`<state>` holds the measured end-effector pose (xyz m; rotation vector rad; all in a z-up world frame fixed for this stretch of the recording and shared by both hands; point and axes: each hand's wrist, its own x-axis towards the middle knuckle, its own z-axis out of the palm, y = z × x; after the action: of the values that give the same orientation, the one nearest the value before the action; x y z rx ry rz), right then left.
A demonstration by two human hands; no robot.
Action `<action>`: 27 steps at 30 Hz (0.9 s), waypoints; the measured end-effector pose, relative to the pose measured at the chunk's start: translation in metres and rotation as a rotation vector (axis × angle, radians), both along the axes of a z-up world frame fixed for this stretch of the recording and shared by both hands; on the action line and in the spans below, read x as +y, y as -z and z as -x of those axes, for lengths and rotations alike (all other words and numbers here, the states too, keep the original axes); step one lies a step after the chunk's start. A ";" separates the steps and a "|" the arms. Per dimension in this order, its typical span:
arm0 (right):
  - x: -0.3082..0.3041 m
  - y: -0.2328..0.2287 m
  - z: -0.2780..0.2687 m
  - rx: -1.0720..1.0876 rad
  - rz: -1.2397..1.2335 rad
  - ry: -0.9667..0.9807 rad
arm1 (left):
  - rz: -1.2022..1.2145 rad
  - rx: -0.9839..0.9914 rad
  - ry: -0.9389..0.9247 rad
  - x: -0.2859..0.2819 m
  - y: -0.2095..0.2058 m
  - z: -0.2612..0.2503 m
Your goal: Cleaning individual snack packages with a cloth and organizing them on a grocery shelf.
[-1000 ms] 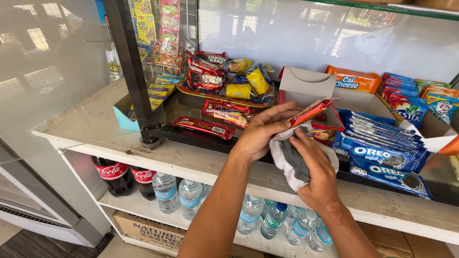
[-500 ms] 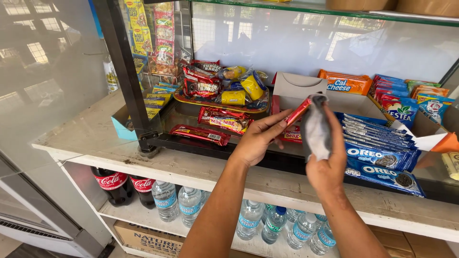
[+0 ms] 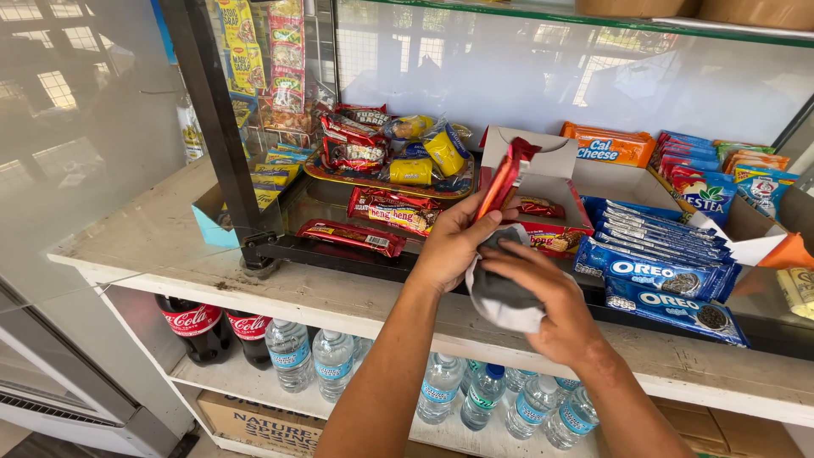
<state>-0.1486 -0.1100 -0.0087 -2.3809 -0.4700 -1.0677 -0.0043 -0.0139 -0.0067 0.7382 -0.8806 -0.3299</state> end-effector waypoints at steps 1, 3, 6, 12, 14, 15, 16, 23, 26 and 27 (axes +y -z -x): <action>-0.003 -0.002 0.000 -0.008 -0.089 -0.021 | 0.029 0.047 0.012 -0.004 0.004 -0.004; -0.013 -0.006 0.000 -0.017 -0.178 -0.043 | 0.057 0.094 0.024 -0.005 0.004 -0.005; -0.026 -0.014 -0.001 -0.140 -0.293 0.005 | 0.055 0.066 -0.024 0.001 -0.002 -0.002; 0.007 -0.050 -0.012 -0.482 -0.281 0.123 | 0.071 0.050 0.011 0.002 0.001 0.000; 0.013 -0.059 -0.018 -0.378 -0.081 0.110 | 0.087 -0.029 0.044 0.001 0.005 -0.004; 0.012 -0.054 -0.018 -0.377 -0.081 0.112 | 0.087 -0.028 0.045 -0.001 0.008 -0.007; 0.011 -0.049 -0.017 -0.301 0.008 0.104 | 0.098 -0.054 0.022 -0.003 0.011 -0.010; 0.015 -0.030 0.000 -0.126 0.013 0.037 | 0.152 -0.079 0.024 0.002 0.005 -0.006; 0.000 -0.024 -0.003 -0.274 -0.063 0.096 | 0.130 -0.088 0.085 0.002 0.007 -0.008; 0.003 -0.032 -0.002 -0.276 -0.064 0.098 | 0.129 -0.089 0.087 0.003 0.006 -0.007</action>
<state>-0.1470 -0.1072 0.0228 -2.2300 -0.4091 -1.4432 0.0024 -0.0112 -0.0126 0.6000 -1.0109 -0.3165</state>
